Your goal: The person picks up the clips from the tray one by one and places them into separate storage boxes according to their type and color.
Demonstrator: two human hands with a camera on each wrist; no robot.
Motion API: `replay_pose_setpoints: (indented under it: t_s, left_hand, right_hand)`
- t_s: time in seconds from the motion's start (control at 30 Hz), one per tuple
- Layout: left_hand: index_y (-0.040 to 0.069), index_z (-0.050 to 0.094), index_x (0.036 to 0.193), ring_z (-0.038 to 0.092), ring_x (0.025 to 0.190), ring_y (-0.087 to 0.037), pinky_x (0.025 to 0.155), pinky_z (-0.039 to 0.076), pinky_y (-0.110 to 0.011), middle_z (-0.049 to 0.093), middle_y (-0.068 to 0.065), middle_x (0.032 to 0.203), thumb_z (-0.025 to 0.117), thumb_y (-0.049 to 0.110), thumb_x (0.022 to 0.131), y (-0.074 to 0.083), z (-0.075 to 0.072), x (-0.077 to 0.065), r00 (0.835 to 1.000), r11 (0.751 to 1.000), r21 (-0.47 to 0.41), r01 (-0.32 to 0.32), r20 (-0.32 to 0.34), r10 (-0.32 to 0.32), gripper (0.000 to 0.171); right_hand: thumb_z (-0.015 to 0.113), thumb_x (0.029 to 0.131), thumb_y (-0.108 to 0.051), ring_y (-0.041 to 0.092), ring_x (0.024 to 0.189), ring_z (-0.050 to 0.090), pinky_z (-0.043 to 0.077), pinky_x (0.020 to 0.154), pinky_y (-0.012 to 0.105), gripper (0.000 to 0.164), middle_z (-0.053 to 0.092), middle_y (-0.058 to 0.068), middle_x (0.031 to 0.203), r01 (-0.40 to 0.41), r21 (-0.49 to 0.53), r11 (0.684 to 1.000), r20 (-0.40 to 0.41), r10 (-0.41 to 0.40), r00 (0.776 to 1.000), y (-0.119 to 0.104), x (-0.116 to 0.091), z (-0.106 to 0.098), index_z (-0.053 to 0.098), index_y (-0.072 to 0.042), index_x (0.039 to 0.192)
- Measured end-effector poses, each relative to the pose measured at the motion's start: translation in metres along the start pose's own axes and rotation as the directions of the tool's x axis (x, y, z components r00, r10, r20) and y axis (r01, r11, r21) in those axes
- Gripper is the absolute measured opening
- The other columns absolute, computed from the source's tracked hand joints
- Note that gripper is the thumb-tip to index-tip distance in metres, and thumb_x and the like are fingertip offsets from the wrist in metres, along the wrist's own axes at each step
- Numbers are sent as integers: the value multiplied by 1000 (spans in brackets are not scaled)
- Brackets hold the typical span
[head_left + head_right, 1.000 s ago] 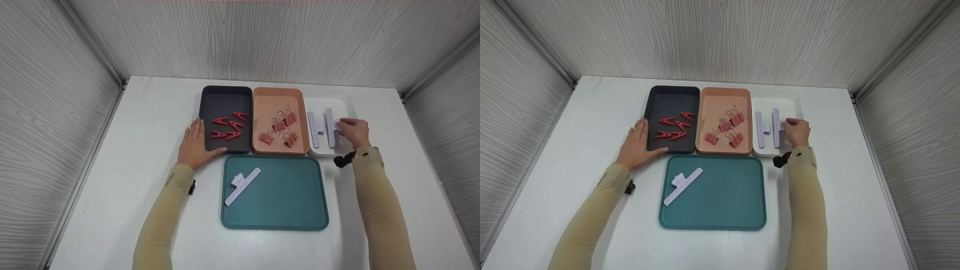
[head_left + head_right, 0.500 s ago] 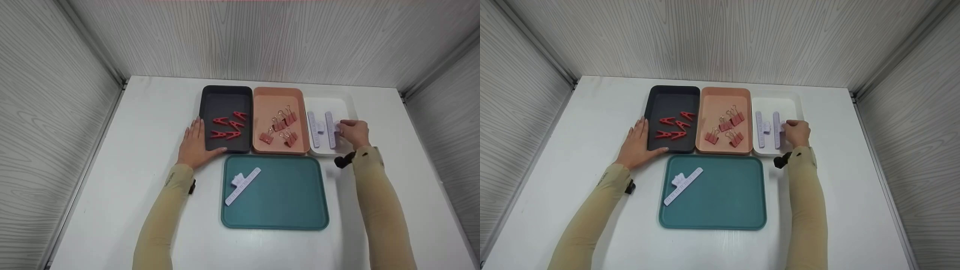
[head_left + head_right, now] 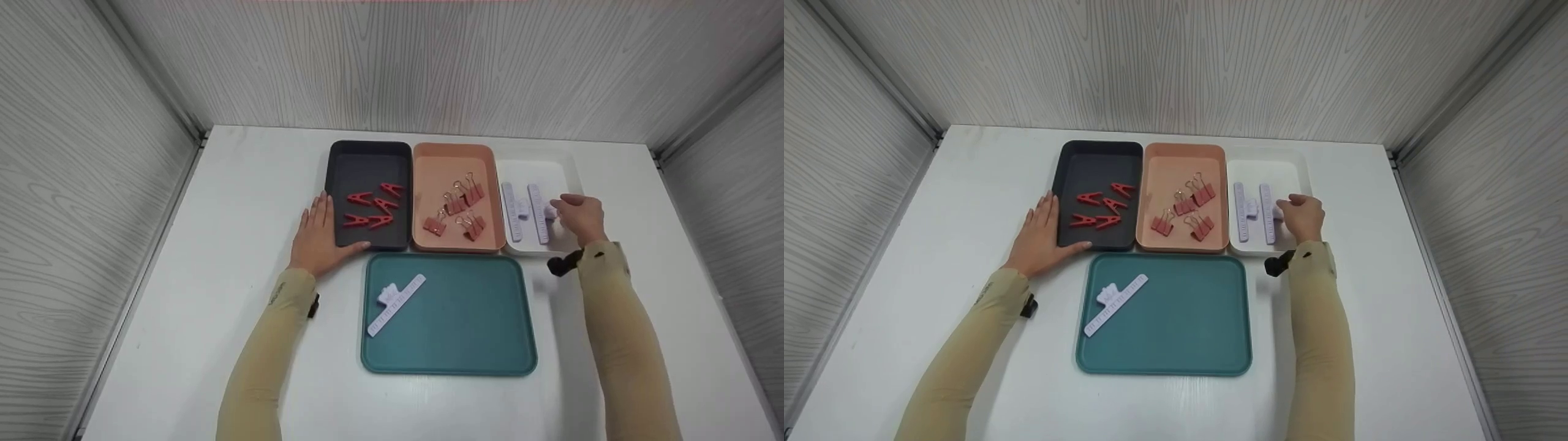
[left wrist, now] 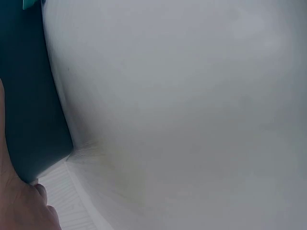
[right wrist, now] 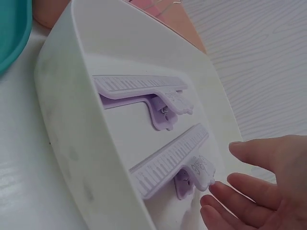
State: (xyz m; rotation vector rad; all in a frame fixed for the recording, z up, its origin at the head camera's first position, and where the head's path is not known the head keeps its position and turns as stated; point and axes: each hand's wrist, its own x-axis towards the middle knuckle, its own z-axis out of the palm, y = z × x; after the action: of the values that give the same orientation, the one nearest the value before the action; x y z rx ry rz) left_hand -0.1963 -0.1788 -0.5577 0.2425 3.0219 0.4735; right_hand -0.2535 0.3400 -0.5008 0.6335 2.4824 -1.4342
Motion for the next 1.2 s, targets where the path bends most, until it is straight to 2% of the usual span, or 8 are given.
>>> replay_pose_setpoints:
  t_s: [0.23,0.43,0.73,1.0,1.2]
  left_hand:
    - [-2,2,161,-4,155,-26,123,-4,-39,-1,-16,169,45,92,78,0,2,0,1000,1000,-11,-3,-30,3,133]
    - [-2,3,161,-4,155,-27,123,-4,-39,0,-17,169,45,92,78,-1,3,0,999,1000,-3,-14,-41,13,133]
    - [-2,1,161,-6,155,-26,123,-7,-38,-3,-17,169,45,92,79,-1,1,0,1000,1000,12,-8,-16,8,132]
    - [-3,2,160,-4,155,-28,123,-6,-39,-2,-18,169,47,91,79,0,-2,0,1000,999,34,-13,-20,14,132]
    - [-2,0,161,-4,155,-28,123,-5,-39,-3,-17,169,47,90,80,2,-3,0,1000,999,37,2,3,-2,131]
  right_hand:
    - [62,101,-38,30,130,50,44,108,37,66,49,21,148,95,38,995,-40,-93,995,-4,-9,1,46,1,150]
    - [63,100,-41,31,130,51,44,107,37,67,50,20,147,110,54,992,-44,-108,993,-8,-12,0,47,0,150]
    - [63,99,-47,27,131,51,43,109,37,70,50,18,149,140,60,988,-51,-137,989,-16,-20,0,49,-2,150]
    - [62,99,-48,27,132,52,43,109,35,68,51,17,148,166,80,983,-46,-162,986,-20,-30,4,50,-4,150]
    - [62,100,-46,31,131,52,43,110,40,66,53,18,147,219,71,973,-45,-216,975,-20,-38,10,52,-2,148]
